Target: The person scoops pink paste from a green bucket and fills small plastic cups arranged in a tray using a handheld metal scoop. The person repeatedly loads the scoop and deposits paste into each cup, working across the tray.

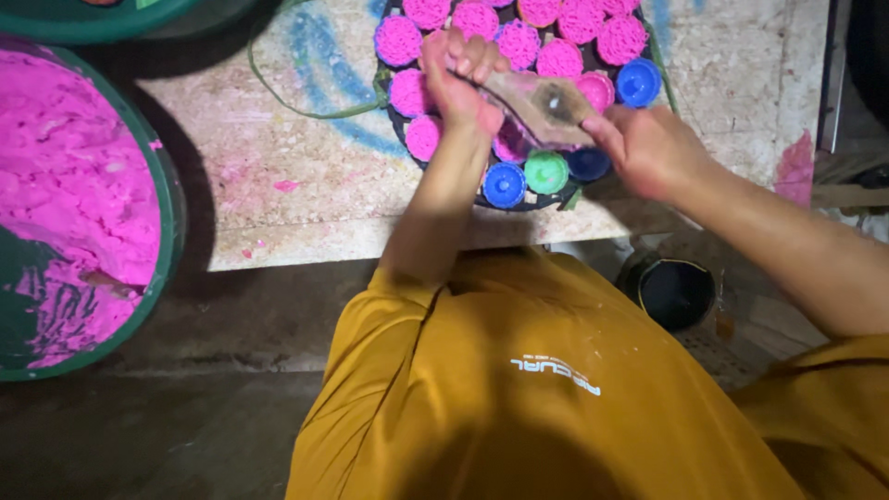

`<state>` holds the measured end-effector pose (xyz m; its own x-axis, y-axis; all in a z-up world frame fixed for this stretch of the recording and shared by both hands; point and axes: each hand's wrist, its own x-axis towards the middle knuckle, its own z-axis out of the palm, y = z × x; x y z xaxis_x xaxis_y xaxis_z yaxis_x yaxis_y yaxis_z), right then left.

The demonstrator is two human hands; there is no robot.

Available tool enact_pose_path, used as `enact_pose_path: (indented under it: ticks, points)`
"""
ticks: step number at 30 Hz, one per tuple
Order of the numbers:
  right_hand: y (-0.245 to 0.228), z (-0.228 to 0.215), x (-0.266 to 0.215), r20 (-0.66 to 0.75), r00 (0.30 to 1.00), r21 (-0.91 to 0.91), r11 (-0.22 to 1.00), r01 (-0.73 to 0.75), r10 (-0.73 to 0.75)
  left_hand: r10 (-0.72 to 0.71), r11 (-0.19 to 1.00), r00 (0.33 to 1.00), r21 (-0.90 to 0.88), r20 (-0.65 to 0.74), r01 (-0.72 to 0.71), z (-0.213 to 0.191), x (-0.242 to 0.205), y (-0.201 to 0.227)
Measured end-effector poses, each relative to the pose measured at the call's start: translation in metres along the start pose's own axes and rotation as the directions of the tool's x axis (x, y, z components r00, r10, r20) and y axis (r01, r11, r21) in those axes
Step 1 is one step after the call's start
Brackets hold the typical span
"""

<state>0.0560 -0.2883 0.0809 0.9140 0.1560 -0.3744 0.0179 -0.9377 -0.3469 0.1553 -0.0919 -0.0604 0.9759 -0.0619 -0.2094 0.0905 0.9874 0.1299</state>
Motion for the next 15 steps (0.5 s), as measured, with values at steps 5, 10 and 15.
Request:
enact_pose_path:
  ticks: [5, 10, 15]
  points:
    - [0.004, 0.004, 0.006, -0.12, 0.992, -0.009, 0.999, 0.034, -0.035, -0.047, 0.997, 0.983, -0.058, 0.176, 0.058, 0.021, 0.014, 0.014]
    - [0.019, 0.007, -0.001, -0.185, 0.972, 0.204, 0.962, 0.182, -0.144, -0.31, 0.945, 0.939, 0.062, -0.147, 0.322, 0.021, -0.008, 0.03]
    - [0.039, 0.009, -0.017, -0.111, 0.992, 0.358, 0.929, 0.097, -0.061, -0.507, 0.499, 0.83, 0.707, -0.232, 0.502, -0.013, -0.033, 0.021]
